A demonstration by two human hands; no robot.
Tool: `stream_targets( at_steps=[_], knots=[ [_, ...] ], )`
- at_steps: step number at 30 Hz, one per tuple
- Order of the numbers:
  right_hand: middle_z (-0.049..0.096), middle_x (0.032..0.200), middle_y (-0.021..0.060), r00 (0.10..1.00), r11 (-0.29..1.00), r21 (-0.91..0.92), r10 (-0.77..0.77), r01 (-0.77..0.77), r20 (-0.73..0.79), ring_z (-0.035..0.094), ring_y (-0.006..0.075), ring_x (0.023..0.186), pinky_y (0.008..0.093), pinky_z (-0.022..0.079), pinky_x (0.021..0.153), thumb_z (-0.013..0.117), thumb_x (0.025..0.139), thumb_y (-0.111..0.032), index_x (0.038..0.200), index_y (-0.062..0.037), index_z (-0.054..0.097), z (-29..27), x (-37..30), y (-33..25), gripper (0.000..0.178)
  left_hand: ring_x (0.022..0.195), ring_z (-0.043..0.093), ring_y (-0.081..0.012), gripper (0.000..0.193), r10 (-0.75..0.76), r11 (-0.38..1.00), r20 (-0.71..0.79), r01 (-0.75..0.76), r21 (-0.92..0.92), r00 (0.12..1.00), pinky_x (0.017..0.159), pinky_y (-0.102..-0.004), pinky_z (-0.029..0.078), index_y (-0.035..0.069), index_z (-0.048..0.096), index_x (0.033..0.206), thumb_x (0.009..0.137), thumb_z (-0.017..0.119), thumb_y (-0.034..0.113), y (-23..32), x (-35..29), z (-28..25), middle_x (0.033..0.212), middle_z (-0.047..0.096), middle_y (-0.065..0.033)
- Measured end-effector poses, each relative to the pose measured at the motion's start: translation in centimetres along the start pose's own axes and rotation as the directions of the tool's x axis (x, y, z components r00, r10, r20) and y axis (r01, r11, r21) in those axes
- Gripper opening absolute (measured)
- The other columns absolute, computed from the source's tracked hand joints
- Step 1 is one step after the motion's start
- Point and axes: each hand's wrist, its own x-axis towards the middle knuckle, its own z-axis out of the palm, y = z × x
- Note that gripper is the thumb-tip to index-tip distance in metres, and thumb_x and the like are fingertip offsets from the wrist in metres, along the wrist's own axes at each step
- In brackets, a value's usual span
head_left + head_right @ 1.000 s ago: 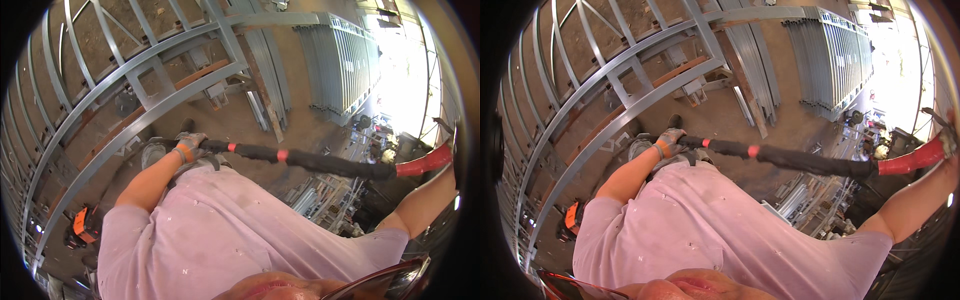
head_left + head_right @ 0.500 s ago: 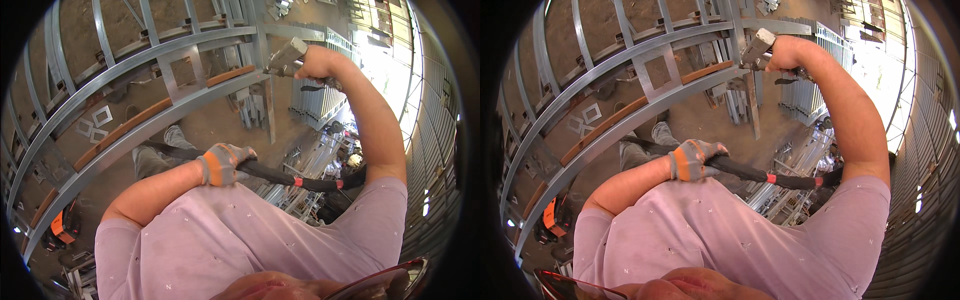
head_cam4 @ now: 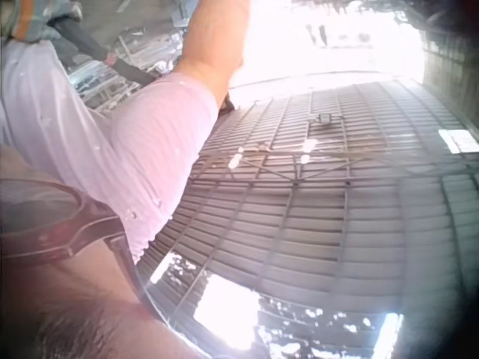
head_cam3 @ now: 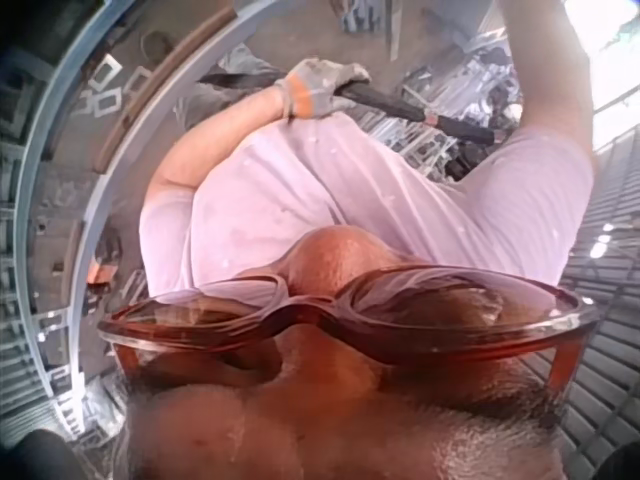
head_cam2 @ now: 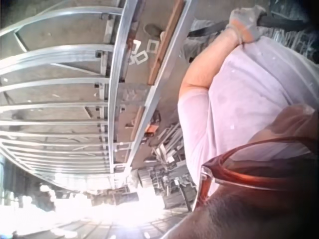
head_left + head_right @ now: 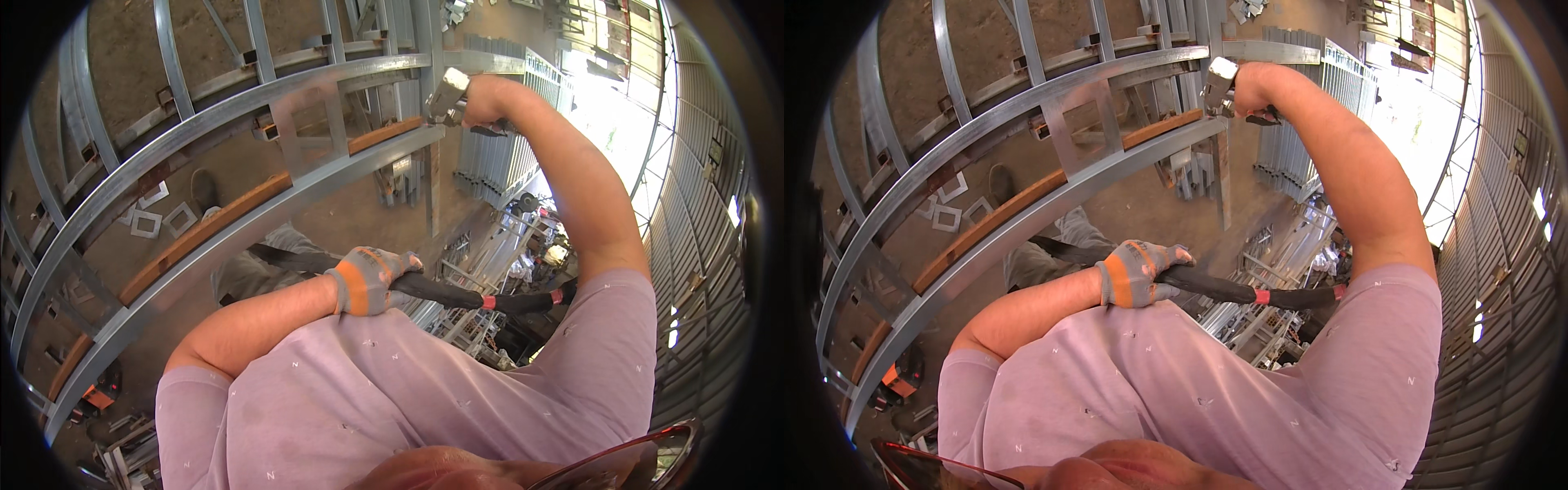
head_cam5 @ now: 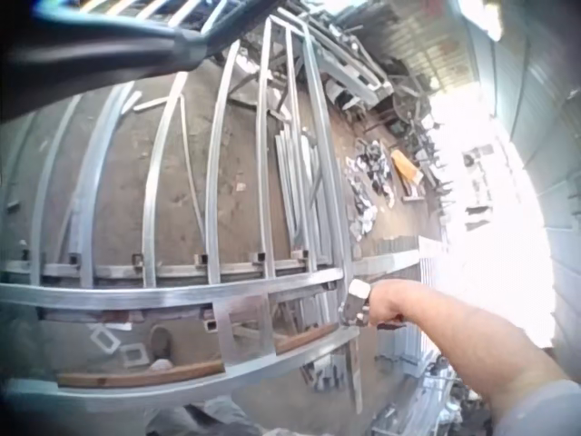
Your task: The person welds a metal frame using a handheld welding torch. They move along the frame, applying welds at various joints and seams while sparks fly. The person adjusts their position and the torch angle to reach different sections of the frame.
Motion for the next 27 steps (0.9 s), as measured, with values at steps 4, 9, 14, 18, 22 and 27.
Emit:
stream_targets(
  at_steps=[4,9,14,18,22,27],
  knots=[
    [0.076,0.082,0.0110,1.000,1.000,-0.019,0.009,-0.009,0.030,0.072,0.0229,0.062,0.0416,0.059,0.057,0.086,0.093,-0.014,0.108,0.0001,0.080,0.0,1.0,-0.4,0.021,0.101,0.078,-0.0389,0.045,0.030,1.000,-0.064,-0.030,0.000,0.997,0.089,-0.0486,0.059,0.014,0.067,0.138,0.097,0.080,0.026,-0.8,-0.3,0.2,0.104,0.080,-0.0137],
    [0.079,0.088,0.0130,0.999,0.999,-0.047,0.010,-0.008,0.034,0.073,0.0235,0.063,0.0413,0.060,0.059,0.086,0.094,-0.016,0.110,0.0004,0.081,0.0,1.3,-1.2,0.023,0.104,0.077,-0.0391,0.056,0.036,0.999,-0.061,-0.035,0.016,0.998,0.091,-0.0480,0.059,0.012,0.062,0.146,0.095,0.083,0.026,-1.8,-0.6,0.4,0.110,0.079,-0.0152],
    [0.081,0.083,0.0101,0.998,0.992,-0.126,0.029,-0.023,0.049,0.077,0.0238,0.069,0.0441,0.061,0.069,0.082,0.098,-0.022,0.096,-0.0018,0.083,-0.3,1.8,-1.5,0.020,0.105,0.077,-0.0394,0.062,0.036,0.998,-0.042,-0.034,0.051,0.998,0.091,-0.0477,0.060,0.012,0.060,0.149,0.095,0.085,0.027,-2.1,-0.7,0.4,0.112,0.079,-0.0163],
    [0.082,0.082,0.0091,0.996,0.986,-0.167,0.022,-0.008,0.086,0.079,0.0241,0.073,0.0458,0.063,0.075,0.080,0.099,-0.023,0.088,-0.0039,0.083,-0.4,1.9,-1.7,0.022,0.104,0.077,-0.0395,0.062,0.047,0.997,-0.049,-0.044,0.056,0.998,0.091,-0.0479,0.060,0.012,0.060,0.150,0.095,0.085,0.027,-2.1,-0.6,0.6,0.110,0.078,-0.0158],
    [0.083,0.084,0.0091,0.997,0.988,-0.157,0.006,0.006,0.076,0.079,0.0244,0.074,0.0453,0.063,0.076,0.080,0.099,-0.023,0.087,-0.0046,0.083,-0.1,2.4,-1.4,0.022,0.103,0.077,-0.0395,0.063,0.046,0.996,-0.045,-0.043,0.080,0.998,0.091,-0.0480,0.060,0.012,0.059,0.150,0.094,0.085,0.027,-2.2,-0.9,0.6,0.109,0.078,-0.0158],
    [0.082,0.081,0.0079,0.999,0.974,-0.226,-0.002,0.013,0.049,0.079,0.0229,0.074,0.0433,0.062,0.077,0.079,0.098,-0.024,0.085,-0.0057,0.084,0.0,1.8,-1.8,0.023,0.104,0.077,-0.0394,0.063,0.050,0.998,-0.065,-0.047,0.052,0.997,0.091,-0.0477,0.060,0.012,0.059,0.150,0.094,0.085,0.026,-2.6,-1.1,1.2,0.110,0.078,-0.0162]
  ],
)
